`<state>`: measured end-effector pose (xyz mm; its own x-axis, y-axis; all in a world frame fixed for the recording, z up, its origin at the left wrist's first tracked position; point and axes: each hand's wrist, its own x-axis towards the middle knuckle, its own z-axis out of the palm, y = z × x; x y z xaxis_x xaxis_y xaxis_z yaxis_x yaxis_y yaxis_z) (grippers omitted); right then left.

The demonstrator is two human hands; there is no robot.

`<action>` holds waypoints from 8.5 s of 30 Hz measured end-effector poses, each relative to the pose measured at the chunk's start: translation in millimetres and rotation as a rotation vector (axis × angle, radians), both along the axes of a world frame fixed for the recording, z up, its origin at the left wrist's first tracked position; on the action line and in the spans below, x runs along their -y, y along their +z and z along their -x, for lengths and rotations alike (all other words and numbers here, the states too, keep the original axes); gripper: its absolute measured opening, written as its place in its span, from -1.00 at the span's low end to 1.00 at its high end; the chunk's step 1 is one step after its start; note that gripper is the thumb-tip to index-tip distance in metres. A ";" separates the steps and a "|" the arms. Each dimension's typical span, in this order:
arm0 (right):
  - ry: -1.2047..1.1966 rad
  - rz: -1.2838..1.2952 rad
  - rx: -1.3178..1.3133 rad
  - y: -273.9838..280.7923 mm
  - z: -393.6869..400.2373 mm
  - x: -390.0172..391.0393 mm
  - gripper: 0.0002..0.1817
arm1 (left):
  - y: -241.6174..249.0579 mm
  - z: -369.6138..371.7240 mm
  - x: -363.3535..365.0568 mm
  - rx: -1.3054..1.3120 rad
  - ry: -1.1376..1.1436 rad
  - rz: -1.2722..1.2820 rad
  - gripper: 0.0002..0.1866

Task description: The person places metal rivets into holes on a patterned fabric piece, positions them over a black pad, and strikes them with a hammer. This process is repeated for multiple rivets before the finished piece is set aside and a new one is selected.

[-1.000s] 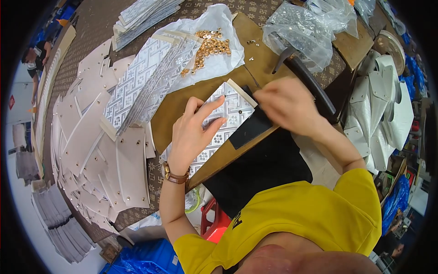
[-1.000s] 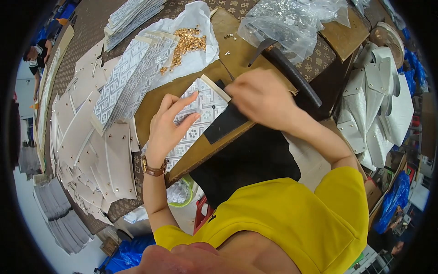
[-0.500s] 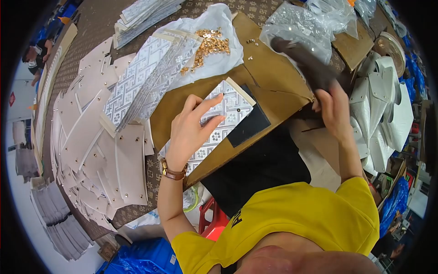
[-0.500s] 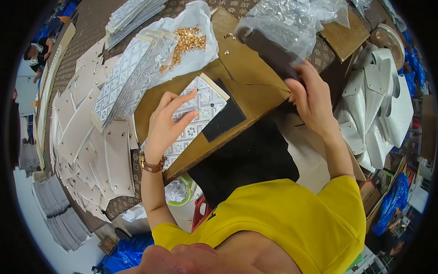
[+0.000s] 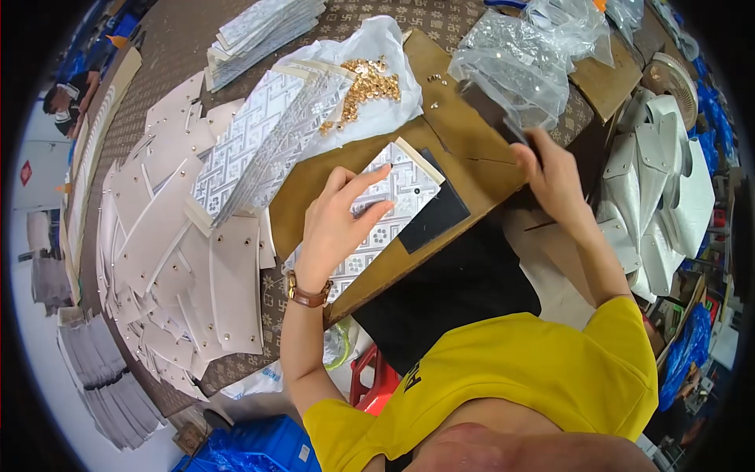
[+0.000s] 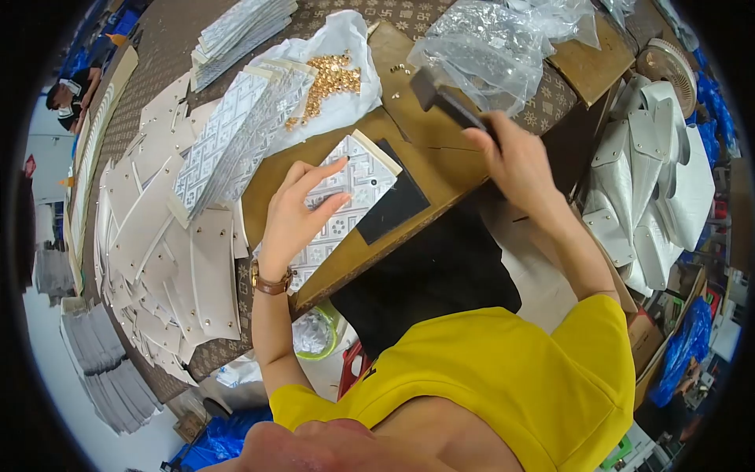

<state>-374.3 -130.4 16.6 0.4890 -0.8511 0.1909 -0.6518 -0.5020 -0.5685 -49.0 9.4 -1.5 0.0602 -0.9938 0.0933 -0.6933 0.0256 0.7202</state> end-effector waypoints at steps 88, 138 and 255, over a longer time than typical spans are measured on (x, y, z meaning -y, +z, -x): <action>0.334 0.068 0.296 -55.3 -211.7 72.6 -0.91 | 65.4 -88.0 -6.0 -1.170 0.382 0.446 -0.66; 0.521 0.068 0.246 -21.2 -76.3 -32.9 -0.81 | 13.1 -44.1 -5.1 -0.236 0.097 0.514 -0.50; -0.100 0.251 -0.204 -12.3 6.4 14.1 -0.72 | 9.2 -6.0 -7.2 0.207 -0.303 0.138 -0.53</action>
